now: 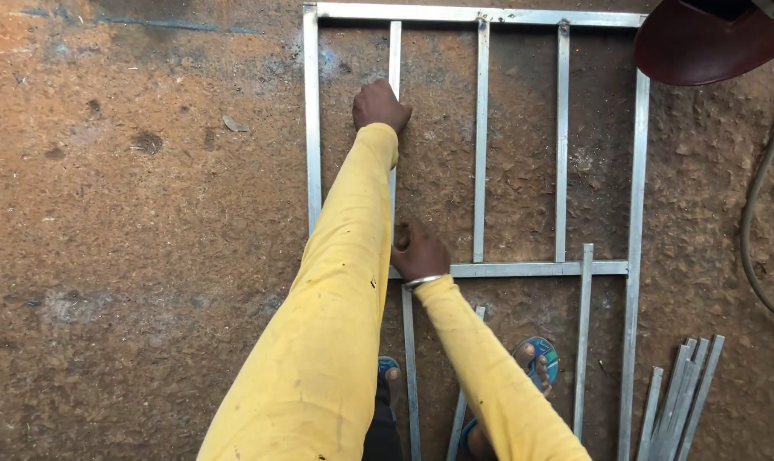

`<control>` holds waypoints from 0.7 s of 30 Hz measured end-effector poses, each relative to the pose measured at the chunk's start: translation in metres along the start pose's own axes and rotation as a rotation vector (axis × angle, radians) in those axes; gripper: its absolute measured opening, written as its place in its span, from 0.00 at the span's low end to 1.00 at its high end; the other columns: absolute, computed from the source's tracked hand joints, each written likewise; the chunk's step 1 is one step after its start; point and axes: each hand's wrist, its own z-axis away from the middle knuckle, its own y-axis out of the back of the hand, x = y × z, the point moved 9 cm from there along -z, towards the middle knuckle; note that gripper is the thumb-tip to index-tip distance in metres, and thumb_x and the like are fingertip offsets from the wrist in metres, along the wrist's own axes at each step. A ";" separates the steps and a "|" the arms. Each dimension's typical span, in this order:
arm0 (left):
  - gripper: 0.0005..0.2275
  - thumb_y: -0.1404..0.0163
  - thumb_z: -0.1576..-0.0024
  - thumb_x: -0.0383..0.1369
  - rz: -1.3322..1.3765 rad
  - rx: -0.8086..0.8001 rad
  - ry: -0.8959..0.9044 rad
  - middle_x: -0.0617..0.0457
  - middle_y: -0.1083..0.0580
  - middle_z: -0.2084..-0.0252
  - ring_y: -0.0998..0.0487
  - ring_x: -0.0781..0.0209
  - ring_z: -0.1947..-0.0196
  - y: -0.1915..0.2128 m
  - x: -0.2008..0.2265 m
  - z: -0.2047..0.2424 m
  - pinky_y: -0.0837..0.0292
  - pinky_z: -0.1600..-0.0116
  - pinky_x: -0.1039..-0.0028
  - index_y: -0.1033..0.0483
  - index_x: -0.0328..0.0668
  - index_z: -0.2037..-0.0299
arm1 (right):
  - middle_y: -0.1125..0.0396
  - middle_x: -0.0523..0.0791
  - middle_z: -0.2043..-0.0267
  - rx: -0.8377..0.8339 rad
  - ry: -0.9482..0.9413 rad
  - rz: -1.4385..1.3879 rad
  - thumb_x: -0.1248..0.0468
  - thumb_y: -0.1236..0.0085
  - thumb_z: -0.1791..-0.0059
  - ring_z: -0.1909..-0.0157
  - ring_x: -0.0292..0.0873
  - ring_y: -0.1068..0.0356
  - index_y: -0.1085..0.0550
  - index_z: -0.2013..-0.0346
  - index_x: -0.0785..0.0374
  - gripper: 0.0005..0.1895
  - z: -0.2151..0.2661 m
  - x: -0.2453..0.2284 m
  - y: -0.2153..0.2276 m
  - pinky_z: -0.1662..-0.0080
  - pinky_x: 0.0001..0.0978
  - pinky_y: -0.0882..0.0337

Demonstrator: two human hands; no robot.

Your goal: Welding metal bars together to form a frame or grille.

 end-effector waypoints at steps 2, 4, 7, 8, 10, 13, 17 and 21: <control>0.16 0.37 0.49 0.38 0.014 -0.023 0.018 0.39 0.21 0.54 0.18 0.44 0.53 -0.001 -0.002 0.002 0.21 0.47 0.61 0.21 0.36 0.56 | 0.26 0.51 0.66 0.038 -0.003 0.018 0.49 0.32 0.56 0.64 0.56 0.25 0.27 0.52 0.61 0.25 0.005 0.002 -0.012 0.62 0.51 0.27; 0.17 0.38 0.49 0.40 0.029 -0.048 0.031 0.39 0.21 0.54 0.18 0.45 0.53 -0.002 -0.004 0.004 0.21 0.47 0.61 0.21 0.35 0.56 | 0.26 0.53 0.66 0.080 -0.009 0.038 0.49 0.31 0.57 0.63 0.59 0.26 0.26 0.52 0.60 0.26 0.006 0.013 -0.025 0.61 0.55 0.29; 0.19 0.38 0.50 0.42 0.053 -0.090 0.041 0.39 0.22 0.53 0.19 0.44 0.52 -0.006 -0.005 -0.003 0.22 0.46 0.61 0.21 0.35 0.56 | 0.26 0.53 0.64 0.134 -0.009 0.018 0.49 0.30 0.56 0.62 0.58 0.27 0.26 0.54 0.62 0.25 -0.004 0.041 -0.030 0.60 0.54 0.28; 0.20 0.39 0.49 0.43 0.088 -0.151 0.063 0.40 0.21 0.53 0.18 0.46 0.52 -0.018 -0.011 -0.003 0.22 0.45 0.62 0.21 0.35 0.55 | 0.26 0.51 0.64 0.066 -0.028 -0.039 0.50 0.29 0.56 0.62 0.54 0.26 0.26 0.55 0.63 0.24 -0.004 0.052 -0.032 0.58 0.49 0.27; 0.20 0.39 0.48 0.45 0.123 -0.211 0.084 0.41 0.21 0.53 0.17 0.48 0.53 -0.032 -0.020 -0.007 0.22 0.44 0.62 0.21 0.35 0.55 | 0.26 0.50 0.65 -0.001 -0.045 -0.096 0.51 0.29 0.56 0.62 0.51 0.25 0.25 0.56 0.64 0.24 -0.010 0.065 -0.030 0.57 0.45 0.25; 0.22 0.35 0.52 0.42 0.207 -0.147 0.027 0.40 0.22 0.53 0.20 0.47 0.52 -0.037 -0.027 -0.013 0.25 0.46 0.63 0.23 0.33 0.54 | 0.25 0.47 0.64 -0.139 -0.067 -0.301 0.57 0.28 0.56 0.62 0.43 0.25 0.27 0.53 0.66 0.23 -0.018 0.080 -0.036 0.57 0.37 0.24; 0.17 0.36 0.50 0.39 0.450 -0.299 -0.020 0.43 0.19 0.56 0.17 0.54 0.56 -0.050 -0.033 -0.018 0.24 0.48 0.67 0.21 0.33 0.58 | 0.24 0.49 0.60 -0.313 -0.100 -0.570 0.67 0.31 0.55 0.58 0.40 0.25 0.30 0.46 0.70 0.26 -0.022 0.088 -0.052 0.54 0.34 0.24; 0.14 0.37 0.50 0.39 0.649 -0.374 -0.003 0.45 0.17 0.61 0.16 0.56 0.63 -0.038 -0.027 0.004 0.20 0.54 0.68 0.18 0.34 0.62 | 0.24 0.46 0.52 -0.386 -0.050 -0.724 0.67 0.34 0.55 0.50 0.38 0.23 0.35 0.36 0.66 0.34 -0.010 0.072 -0.047 0.45 0.33 0.23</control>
